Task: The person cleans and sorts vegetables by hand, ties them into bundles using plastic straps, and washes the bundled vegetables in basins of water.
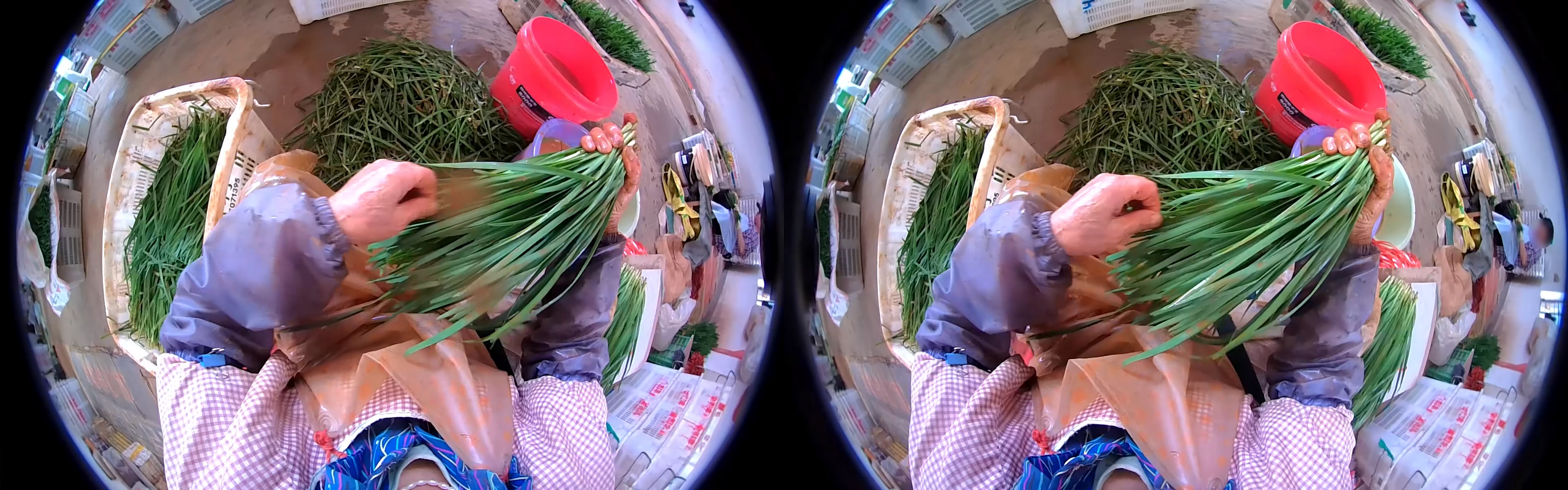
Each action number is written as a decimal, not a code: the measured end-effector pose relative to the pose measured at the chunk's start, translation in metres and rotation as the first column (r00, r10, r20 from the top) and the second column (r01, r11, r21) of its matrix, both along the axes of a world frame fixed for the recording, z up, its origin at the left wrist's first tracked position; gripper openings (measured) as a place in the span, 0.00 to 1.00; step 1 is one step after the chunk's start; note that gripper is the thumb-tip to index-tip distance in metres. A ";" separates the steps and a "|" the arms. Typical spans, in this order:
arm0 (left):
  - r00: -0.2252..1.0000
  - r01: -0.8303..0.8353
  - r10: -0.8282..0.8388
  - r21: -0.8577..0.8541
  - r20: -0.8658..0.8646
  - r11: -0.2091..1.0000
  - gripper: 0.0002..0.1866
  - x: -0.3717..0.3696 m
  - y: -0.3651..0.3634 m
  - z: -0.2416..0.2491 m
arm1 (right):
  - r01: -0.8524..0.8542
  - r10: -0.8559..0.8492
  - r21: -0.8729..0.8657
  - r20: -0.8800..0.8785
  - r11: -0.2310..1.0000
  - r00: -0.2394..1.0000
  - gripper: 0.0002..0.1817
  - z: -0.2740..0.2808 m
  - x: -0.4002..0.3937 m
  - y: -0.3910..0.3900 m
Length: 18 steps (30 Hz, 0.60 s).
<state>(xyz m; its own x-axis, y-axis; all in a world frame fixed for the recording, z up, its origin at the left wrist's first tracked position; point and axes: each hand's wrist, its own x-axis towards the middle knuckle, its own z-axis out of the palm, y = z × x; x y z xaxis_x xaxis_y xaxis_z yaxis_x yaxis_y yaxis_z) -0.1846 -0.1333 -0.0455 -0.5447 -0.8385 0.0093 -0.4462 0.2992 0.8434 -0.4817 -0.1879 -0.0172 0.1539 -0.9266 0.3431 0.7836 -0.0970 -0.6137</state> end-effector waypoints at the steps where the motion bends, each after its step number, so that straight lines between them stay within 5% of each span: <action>1: 0.999 0.021 -0.021 0.010 0.029 1.000 0.05 0.006 0.000 0.000 | 0.045 -0.045 -0.015 0.013 0.999 0.999 0.11 0.002 -0.002 0.000; 4: 0.994 -0.106 0.107 -0.095 0.004 0.990 0.05 0.024 -0.009 -0.005 | 0.047 -0.042 0.097 -0.052 0.994 0.998 0.14 0.007 -0.019 -0.004; 6: 0.979 -0.181 0.186 0.067 -0.085 0.981 0.06 0.031 -0.024 0.001 | 0.098 -0.085 0.133 -0.106 0.986 0.991 0.20 0.001 -0.022 -0.009; 8: 0.956 -0.126 0.177 0.216 -0.232 0.968 0.11 0.025 -0.039 0.014 | 0.073 -0.064 0.221 -0.047 0.973 0.997 0.23 0.000 -0.009 -0.009; 9: 0.940 -0.090 0.145 0.183 -0.310 0.979 0.12 0.018 -0.045 0.014 | 0.117 -0.112 0.096 -0.053 0.989 0.992 0.24 0.002 -0.001 -0.011; 12: 0.888 0.044 0.019 0.125 -0.460 0.991 0.18 -0.010 -0.061 0.000 | 0.175 -0.156 0.217 -0.104 0.960 0.982 0.25 -0.001 0.009 -0.021; 16: 0.982 0.131 -0.132 0.021 0.131 0.991 0.17 0.002 -0.073 -0.031 | 0.360 -0.276 0.172 -0.377 0.917 0.884 0.22 -0.037 0.009 -0.056; 17: 0.920 0.077 -0.094 0.060 0.380 0.995 0.16 0.008 -0.071 -0.013 | 0.362 -0.300 0.171 -0.307 0.916 0.903 0.22 -0.032 0.011 -0.053; 18: 0.920 0.005 -0.001 -0.009 0.392 1.000 0.16 0.019 -0.069 -0.018 | 0.358 -0.314 0.180 -0.235 0.916 0.920 0.22 -0.031 0.012 -0.049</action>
